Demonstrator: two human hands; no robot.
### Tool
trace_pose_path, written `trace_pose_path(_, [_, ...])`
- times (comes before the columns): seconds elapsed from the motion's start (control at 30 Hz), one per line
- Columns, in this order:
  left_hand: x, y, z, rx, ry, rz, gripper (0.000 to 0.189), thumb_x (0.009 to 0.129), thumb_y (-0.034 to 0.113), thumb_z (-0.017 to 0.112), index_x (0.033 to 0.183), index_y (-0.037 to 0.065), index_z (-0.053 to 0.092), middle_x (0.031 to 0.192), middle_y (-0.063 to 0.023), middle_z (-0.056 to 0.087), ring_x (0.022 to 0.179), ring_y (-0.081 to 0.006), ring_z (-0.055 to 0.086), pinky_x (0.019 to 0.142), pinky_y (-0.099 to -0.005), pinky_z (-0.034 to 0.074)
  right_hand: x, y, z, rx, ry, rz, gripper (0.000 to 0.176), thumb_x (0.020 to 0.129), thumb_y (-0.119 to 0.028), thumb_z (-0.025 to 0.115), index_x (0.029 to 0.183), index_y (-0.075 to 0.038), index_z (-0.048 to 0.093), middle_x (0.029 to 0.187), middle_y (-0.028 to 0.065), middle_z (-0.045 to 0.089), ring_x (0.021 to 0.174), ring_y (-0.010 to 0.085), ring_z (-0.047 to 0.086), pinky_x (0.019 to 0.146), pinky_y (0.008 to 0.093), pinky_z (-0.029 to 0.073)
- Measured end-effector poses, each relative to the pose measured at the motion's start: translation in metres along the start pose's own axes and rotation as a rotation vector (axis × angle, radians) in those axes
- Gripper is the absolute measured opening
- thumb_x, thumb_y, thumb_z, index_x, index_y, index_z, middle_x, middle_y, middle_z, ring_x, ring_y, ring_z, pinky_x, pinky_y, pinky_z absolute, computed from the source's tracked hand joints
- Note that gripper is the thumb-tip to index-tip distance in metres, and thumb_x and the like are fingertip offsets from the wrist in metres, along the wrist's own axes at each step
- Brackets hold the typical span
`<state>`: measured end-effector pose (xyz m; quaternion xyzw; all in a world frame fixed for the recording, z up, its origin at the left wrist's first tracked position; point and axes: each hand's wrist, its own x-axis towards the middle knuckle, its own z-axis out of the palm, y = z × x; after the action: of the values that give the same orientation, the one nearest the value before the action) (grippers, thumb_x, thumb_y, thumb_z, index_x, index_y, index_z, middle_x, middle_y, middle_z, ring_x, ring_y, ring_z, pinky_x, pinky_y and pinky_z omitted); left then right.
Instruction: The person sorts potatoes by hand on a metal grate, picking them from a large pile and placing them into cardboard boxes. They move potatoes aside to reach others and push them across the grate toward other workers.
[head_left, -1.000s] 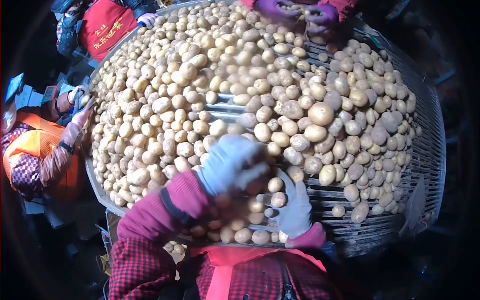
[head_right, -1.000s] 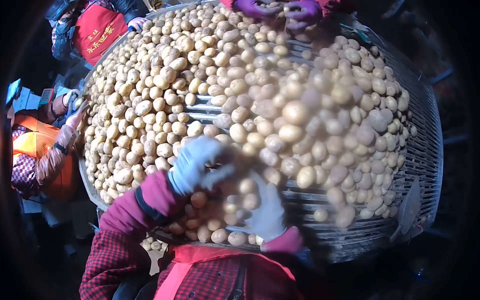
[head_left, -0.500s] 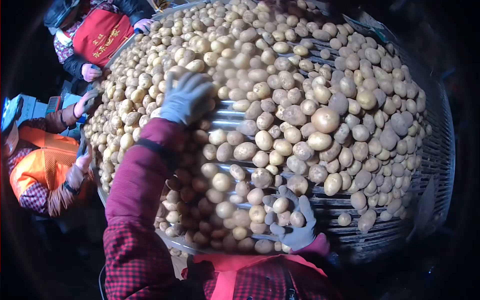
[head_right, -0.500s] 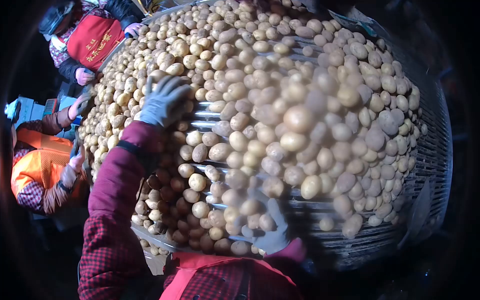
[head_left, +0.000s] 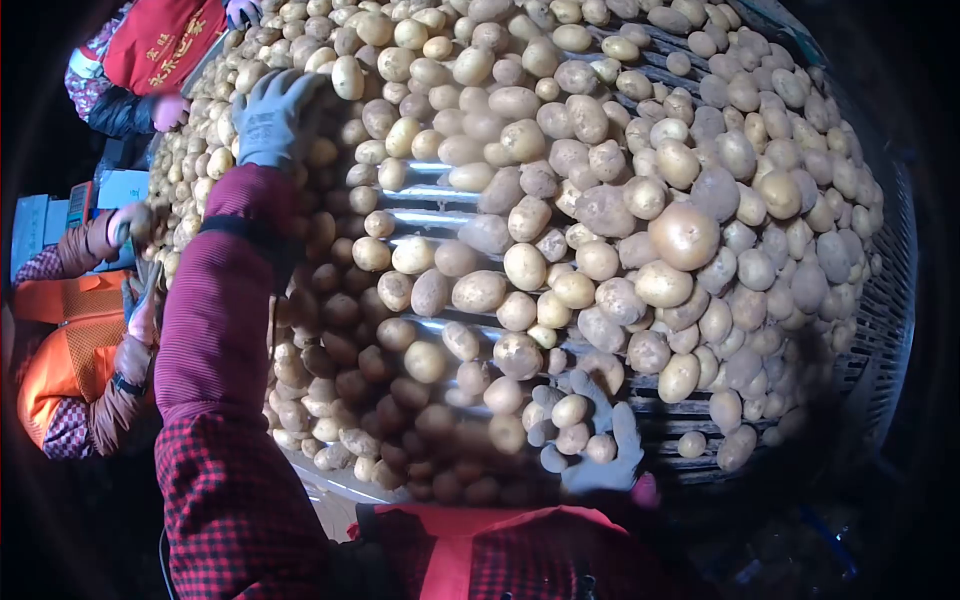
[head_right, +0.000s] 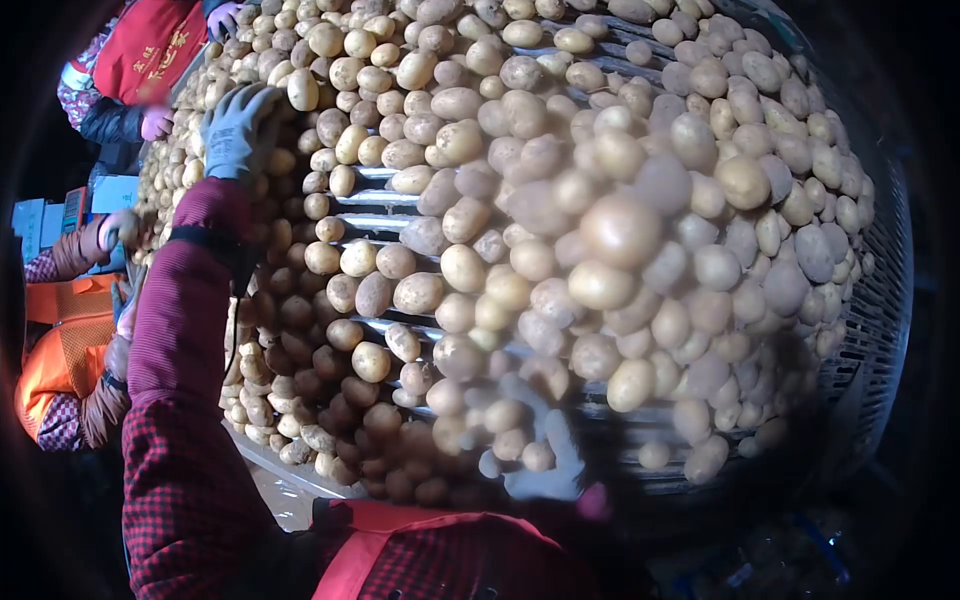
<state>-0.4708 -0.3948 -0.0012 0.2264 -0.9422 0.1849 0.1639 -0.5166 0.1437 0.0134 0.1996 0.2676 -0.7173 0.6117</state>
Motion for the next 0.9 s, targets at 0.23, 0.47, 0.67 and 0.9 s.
trace_pose_path(0.23, [0.003, -0.028, 0.021, -0.003, -0.012, -0.135, 0.057, 0.093, 0.038, 0.068, 0.148, 0.036, 0.051, 0.144, -0.0012, 0.059, 0.14, -0.0287, 0.048, 0.113, -0.0526, 0.035, 0.003, -0.004, 0.003, -0.025, 0.035, -0.003, 0.069, 0.105, -0.062, 0.037, 0.159, -0.019, 0.038, 0.149, 0.01, 0.051, 0.108, 0.0236, 0.058, 0.076, 0.0327, 0.052])
trace_pose_path(0.47, [-0.027, -0.019, -0.003, 0.086, 0.113, -0.127, 0.06, 0.09, 0.04, 0.069, 0.146, 0.026, 0.054, 0.143, -0.0056, 0.058, 0.138, -0.0288, 0.047, 0.11, -0.0551, 0.034, 0.0, -0.002, 0.011, -0.079, 0.031, -0.032, 0.069, 0.105, -0.062, 0.035, 0.159, -0.019, 0.038, 0.149, 0.0104, 0.051, 0.109, 0.024, 0.058, 0.075, 0.0321, 0.051])
trace_pose_path(0.67, [-0.076, 0.073, -0.093, -0.727, -0.504, 0.157, 0.048, 0.093, 0.039, 0.068, 0.136, 0.019, 0.063, 0.134, -0.0159, 0.06, 0.122, -0.0361, 0.056, 0.102, -0.0531, 0.041, -0.006, 0.004, 0.013, -0.12, 0.043, -0.057, 0.069, 0.105, -0.062, 0.034, 0.159, -0.019, 0.038, 0.149, 0.0107, 0.051, 0.109, 0.0244, 0.058, 0.074, 0.0315, 0.05])
trace_pose_path(0.9, [-0.139, 0.109, -0.121, -0.492, -0.256, 0.129, 0.051, 0.089, 0.042, 0.071, 0.137, 0.025, 0.062, 0.139, -0.0084, 0.057, 0.121, -0.0333, 0.054, 0.095, -0.0522, 0.044, -0.013, 0.007, 0.013, -0.198, 0.037, -0.097, 0.069, 0.105, -0.062, 0.032, 0.159, -0.019, 0.038, 0.149, 0.0111, 0.052, 0.111, 0.0248, 0.058, 0.074, 0.0309, 0.05])
